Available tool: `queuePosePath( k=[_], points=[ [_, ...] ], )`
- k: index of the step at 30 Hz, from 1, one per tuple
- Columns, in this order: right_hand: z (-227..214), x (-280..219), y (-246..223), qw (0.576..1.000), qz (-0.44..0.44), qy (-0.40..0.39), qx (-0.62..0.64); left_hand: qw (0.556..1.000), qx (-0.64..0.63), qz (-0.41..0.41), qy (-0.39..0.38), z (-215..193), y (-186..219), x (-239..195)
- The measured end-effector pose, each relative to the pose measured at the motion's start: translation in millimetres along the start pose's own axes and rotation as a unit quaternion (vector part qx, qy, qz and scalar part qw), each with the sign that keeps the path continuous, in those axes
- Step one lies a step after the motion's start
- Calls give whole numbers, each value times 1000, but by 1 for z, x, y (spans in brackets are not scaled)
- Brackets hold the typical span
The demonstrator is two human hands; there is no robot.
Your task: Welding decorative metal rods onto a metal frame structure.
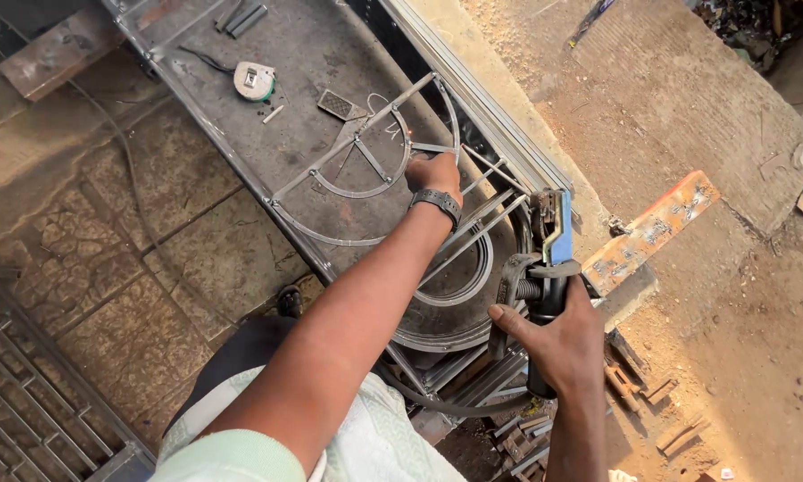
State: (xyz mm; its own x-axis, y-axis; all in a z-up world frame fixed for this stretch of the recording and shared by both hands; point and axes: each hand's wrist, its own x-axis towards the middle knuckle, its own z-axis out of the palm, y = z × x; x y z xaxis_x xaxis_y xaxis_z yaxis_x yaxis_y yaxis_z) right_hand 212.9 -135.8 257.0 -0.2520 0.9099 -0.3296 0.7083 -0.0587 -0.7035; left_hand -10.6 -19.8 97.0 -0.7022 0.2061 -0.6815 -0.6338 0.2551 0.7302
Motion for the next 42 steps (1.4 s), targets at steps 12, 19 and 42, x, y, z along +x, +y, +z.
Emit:
queuePosePath(
  k=[12,19,42],
  points=[
    [4,-1,16,999,17,38,8,994,100,-33,-33,-15,29,-27],
    [10,-3,6,998,20,49,26,994,105,-2,-18,-12,18,-17],
    [55,-36,-20,996,3,85,0,824,228,462,-235,-315,65,-49]
  ],
)
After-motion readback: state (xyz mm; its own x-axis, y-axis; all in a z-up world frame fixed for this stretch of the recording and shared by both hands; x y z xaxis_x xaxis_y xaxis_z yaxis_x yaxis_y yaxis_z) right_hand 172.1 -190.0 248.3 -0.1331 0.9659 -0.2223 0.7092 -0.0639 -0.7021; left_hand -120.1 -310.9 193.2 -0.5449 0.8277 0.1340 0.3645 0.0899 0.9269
